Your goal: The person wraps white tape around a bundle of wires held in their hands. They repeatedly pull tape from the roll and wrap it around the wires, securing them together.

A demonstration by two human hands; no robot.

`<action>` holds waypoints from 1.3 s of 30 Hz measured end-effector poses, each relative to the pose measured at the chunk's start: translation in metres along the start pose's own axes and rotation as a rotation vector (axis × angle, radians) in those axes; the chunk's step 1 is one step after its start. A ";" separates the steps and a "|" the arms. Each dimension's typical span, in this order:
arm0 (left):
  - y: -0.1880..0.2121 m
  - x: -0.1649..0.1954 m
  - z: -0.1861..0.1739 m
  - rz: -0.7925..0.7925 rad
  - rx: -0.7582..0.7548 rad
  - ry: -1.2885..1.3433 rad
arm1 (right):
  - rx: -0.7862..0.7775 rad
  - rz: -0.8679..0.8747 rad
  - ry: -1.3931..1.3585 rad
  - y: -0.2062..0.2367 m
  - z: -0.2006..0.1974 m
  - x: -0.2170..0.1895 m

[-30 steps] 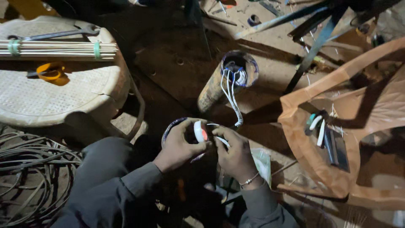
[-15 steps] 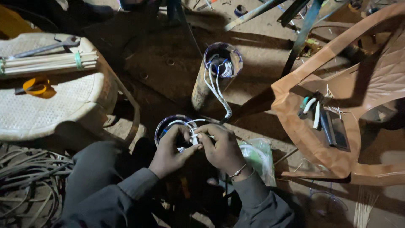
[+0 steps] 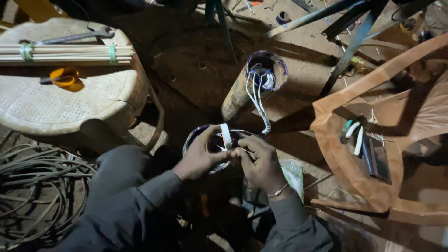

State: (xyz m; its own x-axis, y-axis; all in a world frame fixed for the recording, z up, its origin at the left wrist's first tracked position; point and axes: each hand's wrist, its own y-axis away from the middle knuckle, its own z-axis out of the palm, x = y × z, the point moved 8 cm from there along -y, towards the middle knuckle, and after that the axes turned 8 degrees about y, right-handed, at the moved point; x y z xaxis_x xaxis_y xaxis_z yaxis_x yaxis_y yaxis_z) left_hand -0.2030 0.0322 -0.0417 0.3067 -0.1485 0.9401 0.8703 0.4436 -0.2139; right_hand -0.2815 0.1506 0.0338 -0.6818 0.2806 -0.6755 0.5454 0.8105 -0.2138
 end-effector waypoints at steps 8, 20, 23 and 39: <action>0.006 -0.010 -0.012 -0.205 0.185 -0.003 | 0.003 -0.010 -0.108 0.001 0.007 0.019; 0.023 0.021 0.014 0.242 0.028 -0.384 | -0.018 0.177 -0.230 -0.001 0.012 0.045; 0.023 -0.002 0.004 0.014 0.158 -0.340 | -0.033 0.101 -0.258 0.003 0.010 0.034; 0.016 -0.052 -0.018 -0.511 0.138 -0.074 | -0.105 -0.017 0.068 0.001 0.009 0.006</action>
State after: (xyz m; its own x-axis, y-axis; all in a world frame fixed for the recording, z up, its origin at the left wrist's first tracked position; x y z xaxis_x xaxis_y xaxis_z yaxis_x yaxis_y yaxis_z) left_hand -0.1980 0.0311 -0.0984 -0.1755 -0.3151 0.9327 0.8415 0.4437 0.3082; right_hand -0.2806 0.1481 0.0233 -0.7237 0.2979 -0.6224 0.4820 0.8637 -0.1471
